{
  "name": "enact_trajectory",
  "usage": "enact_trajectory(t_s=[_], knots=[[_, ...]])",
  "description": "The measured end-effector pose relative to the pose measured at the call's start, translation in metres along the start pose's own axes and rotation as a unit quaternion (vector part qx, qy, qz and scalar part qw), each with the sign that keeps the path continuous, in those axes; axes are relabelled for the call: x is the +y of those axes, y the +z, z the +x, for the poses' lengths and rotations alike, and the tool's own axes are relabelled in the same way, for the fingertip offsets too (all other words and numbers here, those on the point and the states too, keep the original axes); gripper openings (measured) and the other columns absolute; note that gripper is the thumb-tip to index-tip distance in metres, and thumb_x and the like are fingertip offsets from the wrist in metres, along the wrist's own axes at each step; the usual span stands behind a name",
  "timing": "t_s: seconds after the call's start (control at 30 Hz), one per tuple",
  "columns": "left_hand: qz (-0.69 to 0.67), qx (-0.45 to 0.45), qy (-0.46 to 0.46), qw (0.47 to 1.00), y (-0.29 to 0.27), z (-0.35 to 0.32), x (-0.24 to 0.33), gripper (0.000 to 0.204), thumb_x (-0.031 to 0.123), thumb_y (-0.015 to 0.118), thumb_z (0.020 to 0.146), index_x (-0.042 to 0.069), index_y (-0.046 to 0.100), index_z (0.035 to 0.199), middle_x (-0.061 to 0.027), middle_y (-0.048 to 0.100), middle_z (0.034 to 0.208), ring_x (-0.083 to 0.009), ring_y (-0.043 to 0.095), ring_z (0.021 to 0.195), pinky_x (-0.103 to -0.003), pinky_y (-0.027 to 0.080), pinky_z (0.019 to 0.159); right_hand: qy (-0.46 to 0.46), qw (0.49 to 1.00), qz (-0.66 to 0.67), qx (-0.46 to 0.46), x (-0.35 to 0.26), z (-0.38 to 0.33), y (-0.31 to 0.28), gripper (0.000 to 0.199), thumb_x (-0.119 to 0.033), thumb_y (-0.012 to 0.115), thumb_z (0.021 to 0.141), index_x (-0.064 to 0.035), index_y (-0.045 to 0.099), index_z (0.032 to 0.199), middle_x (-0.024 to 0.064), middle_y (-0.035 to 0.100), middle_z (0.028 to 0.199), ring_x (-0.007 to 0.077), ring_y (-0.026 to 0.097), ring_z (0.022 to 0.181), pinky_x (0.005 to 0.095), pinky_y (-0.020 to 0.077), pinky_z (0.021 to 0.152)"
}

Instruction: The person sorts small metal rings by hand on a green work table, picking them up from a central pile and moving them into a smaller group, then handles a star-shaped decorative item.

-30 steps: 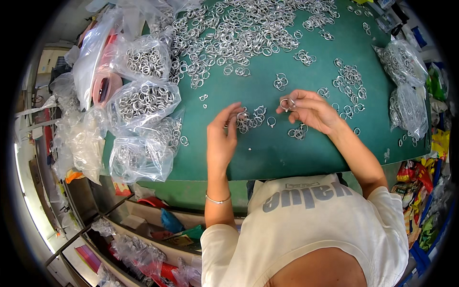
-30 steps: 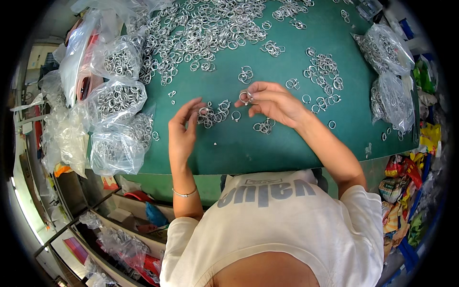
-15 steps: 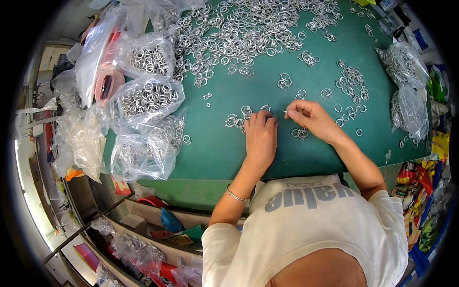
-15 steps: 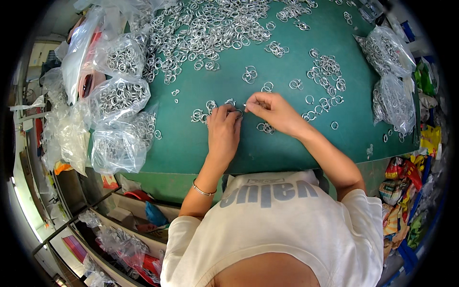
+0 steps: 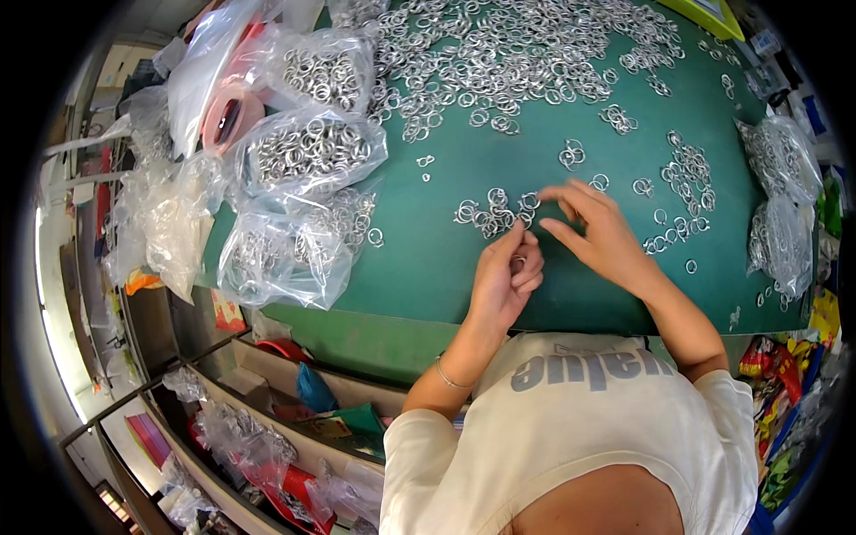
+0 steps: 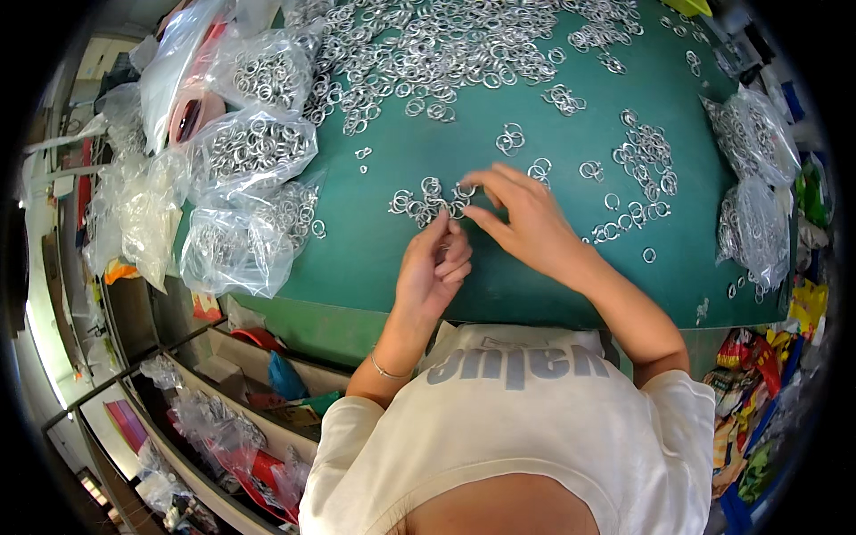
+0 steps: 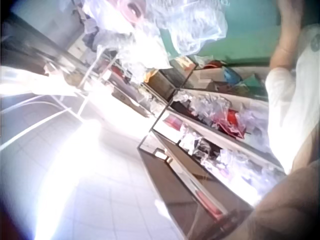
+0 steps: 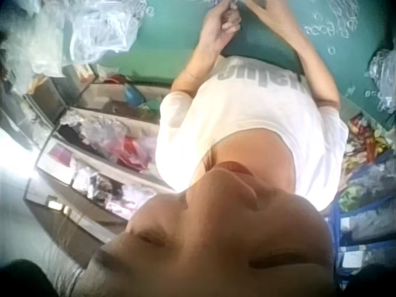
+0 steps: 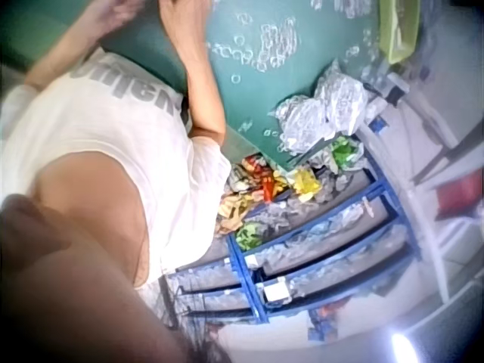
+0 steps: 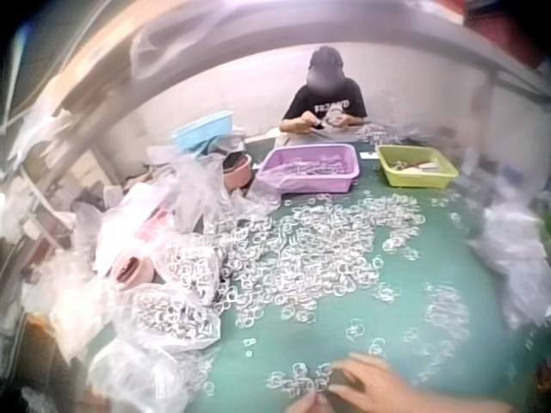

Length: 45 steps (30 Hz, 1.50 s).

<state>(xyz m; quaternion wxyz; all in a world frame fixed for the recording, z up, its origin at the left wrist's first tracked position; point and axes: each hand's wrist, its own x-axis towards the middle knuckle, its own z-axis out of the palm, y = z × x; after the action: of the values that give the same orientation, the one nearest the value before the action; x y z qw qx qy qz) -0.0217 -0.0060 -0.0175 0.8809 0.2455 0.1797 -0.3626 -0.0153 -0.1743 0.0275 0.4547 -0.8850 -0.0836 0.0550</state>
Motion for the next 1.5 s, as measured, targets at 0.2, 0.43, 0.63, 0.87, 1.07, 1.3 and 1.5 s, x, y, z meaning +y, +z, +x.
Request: enact_trajectory(t_s=[0.2, 0.43, 0.63, 0.87, 1.07, 1.3, 1.5], knots=[[0.593, 0.325, 0.36, 0.642, -0.033, -0.027, 0.05, 0.024, 0.009, 0.059, 0.083, 0.0, 0.055, 0.104, -0.004, 0.049, 0.074, -0.0114, 0.044, 0.06, -0.024, 0.038, 0.052, -0.185, 0.962, -0.203, 0.01, 0.025, 0.037, 0.057, 0.041, -0.019, 0.066, 0.073, -0.0041, 0.051, 0.109, 0.0106, 0.046, 0.086, 0.0264, 0.048, 0.075, 0.0356, 0.042, 0.066], [0.724, 0.422, 0.357, 0.413, -0.073, -0.036, 0.08, 0.02, 0.01, 0.064, 0.077, 0.003, 0.058, 0.095, -0.0131, 0.056, 0.082, -0.0294, 0.055, 0.072, -0.039, 0.043, 0.064, -0.013, 0.999, -0.036, 0.025, 0.04, 0.041, 0.02, 0.014, -0.015, 0.059, 0.08, -0.0006, 0.057, 0.08, 0.0086, 0.049, 0.069, 0.0223, 0.049, 0.062, 0.0335, 0.0396, 0.057], [0.676, 0.428, 0.405, 0.442, -0.085, -0.028, 0.088, 0.009, 0.006, 0.061, 0.078, 0.001, 0.059, 0.085, -0.0127, 0.055, 0.072, -0.0261, 0.054, 0.065, -0.036, 0.043, 0.059, 0.101, 0.99, 0.074, 0.069, 0.052, 0.019, -0.025, 0.013, -0.013, 0.058, 0.084, -0.0004, 0.06, 0.081, -0.0038, 0.046, 0.062, 0.0049, 0.036, 0.059, 0.0228, 0.0309, 0.053], [0.675, 0.221, 0.352, 0.61, -0.027, -0.017, 0.037, 0.033, 0.003, 0.068, 0.074, 0.005, 0.058, 0.105, -0.002, 0.044, 0.072, -0.0094, 0.036, 0.052, -0.024, 0.033, 0.046, 0.047, 0.976, 0.176, 0.12, 0.059, -0.006, -0.033, 0.013, -0.012, 0.057, 0.085, -0.0006, 0.063, 0.086, -0.0033, 0.054, 0.068, 0.0038, 0.041, 0.062, 0.0199, 0.0325, 0.055], [0.798, 0.138, 0.298, 0.506, 0.013, 0.007, 0.007, 0.039, 0.011, 0.068, 0.073, 0.012, 0.056, 0.11, -0.008, 0.052, 0.1, -0.0224, 0.053, 0.057, -0.033, 0.044, 0.051, 0.083, 0.977, -0.096, 0.173, 0.062, 0.0, -0.04, 0.011, -0.01, 0.058, 0.08, -0.0006, 0.063, 0.083, 0.0049, 0.06, 0.07, 0.0178, 0.052, 0.06, 0.031, 0.0401, 0.055], [0.748, 0.142, 0.315, 0.567, -0.009, 0.016, 0.008, 0.022, 0.01, 0.062, 0.08, 0.006, 0.059, 0.101, -0.0076, 0.054, 0.098, -0.018, 0.055, 0.055, -0.029, 0.044, 0.051, 0.036, 0.938, -0.234, 0.254, 0.052, -0.003, -0.042, 0.023, -0.012, 0.062, 0.076, -0.005, 0.057, 0.098, 0.0116, 0.059, 0.087, 0.0296, 0.056, 0.076, 0.0383, 0.0458, 0.064], [0.426, 0.157, 0.176, 0.874, -0.005, 0.011, 0.022, 0.018, 0.009, 0.057, 0.086, 0.0, 0.06, 0.101, 0.0011, 0.053, 0.077, -0.0013, 0.034, 0.048, -0.017, 0.025, 0.04, -0.15, 0.971, -0.178, 0.055, 0.035, -0.004, 0.022, 0.022, -0.014, 0.066, 0.071, -0.0047, 0.056, 0.089, 0.0094, 0.051, 0.083, 0.0271, 0.051, 0.081, 0.0372, 0.0421, 0.066]])
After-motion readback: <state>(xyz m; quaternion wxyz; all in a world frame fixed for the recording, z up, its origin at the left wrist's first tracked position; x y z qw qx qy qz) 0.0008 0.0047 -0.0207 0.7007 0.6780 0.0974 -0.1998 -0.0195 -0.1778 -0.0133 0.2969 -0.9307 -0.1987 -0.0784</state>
